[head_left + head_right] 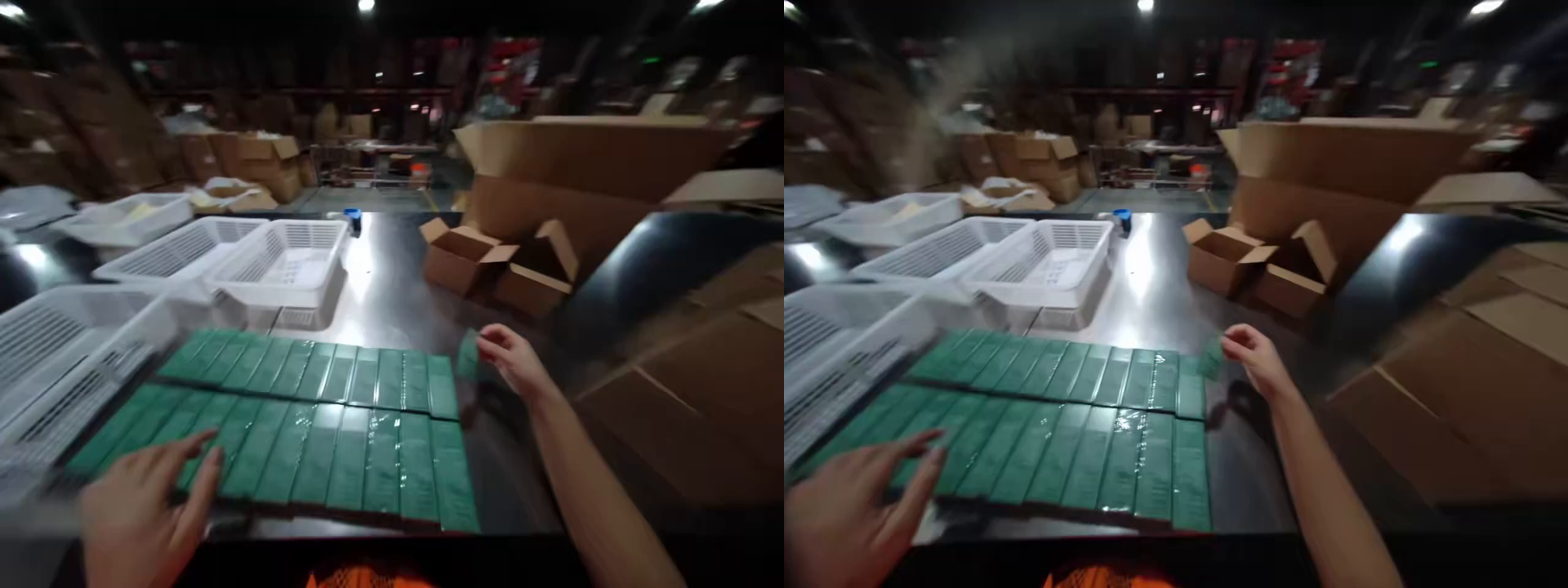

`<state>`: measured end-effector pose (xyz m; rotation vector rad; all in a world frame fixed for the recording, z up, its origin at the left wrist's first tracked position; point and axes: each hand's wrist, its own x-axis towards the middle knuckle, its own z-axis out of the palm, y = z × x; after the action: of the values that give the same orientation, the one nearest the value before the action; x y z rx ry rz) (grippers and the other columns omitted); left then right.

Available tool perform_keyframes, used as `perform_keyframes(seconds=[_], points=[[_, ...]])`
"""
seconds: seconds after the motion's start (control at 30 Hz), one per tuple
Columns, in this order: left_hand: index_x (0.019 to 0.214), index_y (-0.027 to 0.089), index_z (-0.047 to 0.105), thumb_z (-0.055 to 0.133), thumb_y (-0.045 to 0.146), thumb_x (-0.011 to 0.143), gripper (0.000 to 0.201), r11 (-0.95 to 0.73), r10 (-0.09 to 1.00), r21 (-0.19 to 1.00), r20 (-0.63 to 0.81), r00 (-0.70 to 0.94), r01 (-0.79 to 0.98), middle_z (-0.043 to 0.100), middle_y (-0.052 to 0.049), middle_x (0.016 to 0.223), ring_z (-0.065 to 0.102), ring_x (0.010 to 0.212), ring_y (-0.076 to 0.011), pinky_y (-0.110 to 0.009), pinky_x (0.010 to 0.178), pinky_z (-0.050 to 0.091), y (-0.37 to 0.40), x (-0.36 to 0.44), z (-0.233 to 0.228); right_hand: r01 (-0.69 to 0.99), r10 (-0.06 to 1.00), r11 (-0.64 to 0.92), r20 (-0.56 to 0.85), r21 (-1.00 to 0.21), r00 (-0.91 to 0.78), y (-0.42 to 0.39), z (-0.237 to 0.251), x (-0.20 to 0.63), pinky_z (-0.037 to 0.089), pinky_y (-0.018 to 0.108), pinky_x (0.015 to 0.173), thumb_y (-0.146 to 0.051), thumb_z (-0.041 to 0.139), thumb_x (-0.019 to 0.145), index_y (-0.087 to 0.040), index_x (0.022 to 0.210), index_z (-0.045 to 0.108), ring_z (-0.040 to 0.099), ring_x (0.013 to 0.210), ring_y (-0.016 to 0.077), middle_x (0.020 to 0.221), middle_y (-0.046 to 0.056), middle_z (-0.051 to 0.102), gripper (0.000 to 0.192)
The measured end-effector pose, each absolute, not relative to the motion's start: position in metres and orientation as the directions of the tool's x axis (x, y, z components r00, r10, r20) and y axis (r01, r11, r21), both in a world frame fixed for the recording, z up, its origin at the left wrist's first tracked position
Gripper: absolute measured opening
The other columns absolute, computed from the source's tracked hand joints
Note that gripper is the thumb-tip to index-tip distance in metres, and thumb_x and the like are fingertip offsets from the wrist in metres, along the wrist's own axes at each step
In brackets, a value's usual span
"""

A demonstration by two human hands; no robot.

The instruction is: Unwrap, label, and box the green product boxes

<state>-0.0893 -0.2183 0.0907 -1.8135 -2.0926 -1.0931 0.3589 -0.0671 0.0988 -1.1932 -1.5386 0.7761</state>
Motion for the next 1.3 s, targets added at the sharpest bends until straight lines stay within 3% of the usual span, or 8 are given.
perform_keyframes(seconds=[0.1,0.2,0.3,0.43,0.67,0.83,1.03,1.3], points=[[0.086,0.033,0.073,0.055,0.051,0.083,0.026,-0.234,0.961,0.555,0.257,0.104,0.798,0.073,-0.002,0.080,0.067,0.074,-0.0255,-0.038,0.068,0.051,-0.176,0.002,0.117,0.188,0.972,0.197,0.217,-0.962,0.092,-0.079,0.084,0.393,0.049,0.025,0.055,-0.059,0.074,0.075,-0.017,0.082,0.058,0.056,0.057,0.0105,0.069,-0.004,0.058,0.045],[0.093,0.027,0.073,0.047,0.054,0.090,0.038,-0.266,0.933,0.569,-0.049,0.355,0.778,0.074,-0.005,0.081,0.066,0.071,-0.0229,-0.034,0.065,0.047,-0.150,0.081,0.128,0.047,0.990,0.097,0.101,-0.994,0.096,-0.084,0.070,0.389,0.047,0.025,0.056,-0.058,0.081,0.059,-0.019,0.079,0.058,0.056,0.058,0.0108,0.068,-0.005,0.060,0.050],[0.098,0.021,0.072,0.045,0.059,0.091,0.047,-0.202,0.889,0.590,-0.224,0.399,0.782,0.069,-0.004,0.068,0.062,0.061,-0.0203,-0.030,0.057,0.041,-0.131,0.127,0.120,-0.044,0.999,0.009,0.007,-0.999,0.039,-0.089,0.062,0.381,0.044,0.023,0.058,-0.047,0.086,0.055,-0.019,0.080,0.060,0.056,0.060,0.0103,0.068,-0.005,0.062,0.045],[0.095,0.018,0.069,0.047,0.063,0.088,0.050,0.018,0.821,0.696,-0.419,0.387,0.717,0.064,-0.001,0.062,0.057,0.046,-0.0144,-0.026,0.048,0.039,-0.120,0.148,0.101,-0.043,0.992,-0.080,-0.075,-0.996,-0.099,-0.092,0.059,0.378,0.037,0.022,0.053,-0.038,0.086,0.058,-0.018,0.081,0.063,0.052,0.056,0.0098,0.062,-0.005,0.059,0.038],[0.080,0.017,0.063,0.055,0.045,0.090,0.030,0.170,0.826,0.755,-0.460,0.326,0.634,0.060,0.003,0.055,0.051,0.035,-0.0096,-0.021,0.039,0.032,-0.122,0.159,0.079,-0.017,0.982,-0.161,-0.159,-0.987,-0.103,-0.092,0.057,0.372,0.035,0.021,0.043,-0.031,0.083,0.061,-0.019,0.081,0.062,0.051,0.054,0.0110,0.061,-0.004,0.056,0.031],[0.074,0.017,0.062,0.056,0.032,0.091,0.023,0.224,0.822,0.752,-0.487,0.294,0.619,0.058,0.004,0.051,0.050,0.033,-0.0086,-0.020,0.038,0.034,-0.118,0.168,0.075,0.023,0.986,-0.148,-0.150,-0.989,-0.076,-0.091,0.052,0.371,0.040,0.022,0.048,-0.030,0.078,0.070,-0.018,0.079,0.065,0.054,0.056,0.0111,0.063,-0.002,0.060,0.020],[0.069,0.017,0.061,0.055,0.027,0.092,0.025,0.267,0.807,0.700,-0.538,0.243,0.662,0.058,0.003,0.049,0.052,0.033,-0.0093,-0.018,0.034,0.031,-0.114,0.174,0.071,0.250,0.999,-0.038,-0.029,-0.967,0.042,-0.084,0.033,0.366,0.045,0.026,0.059,-0.037,0.076,0.074,-0.018,0.078,0.073,0.059,0.066,0.0144,0.073,0.002,0.069,0.020],[0.069,0.018,0.059,0.055,0.030,0.090,0.024,0.333,0.761,0.656,-0.611,0.219,0.677,0.058,0.004,0.050,0.054,0.033,-0.0105,-0.016,0.026,0.028,-0.110,0.174,0.070,0.280,0.994,-0.108,-0.107,-0.954,0.021,-0.079,0.029,0.363,0.041,0.024,0.056,-0.034,0.075,0.073,-0.015,0.078,0.076,0.056,0.060,0.0125,0.065,0.002,0.067,0.019]])
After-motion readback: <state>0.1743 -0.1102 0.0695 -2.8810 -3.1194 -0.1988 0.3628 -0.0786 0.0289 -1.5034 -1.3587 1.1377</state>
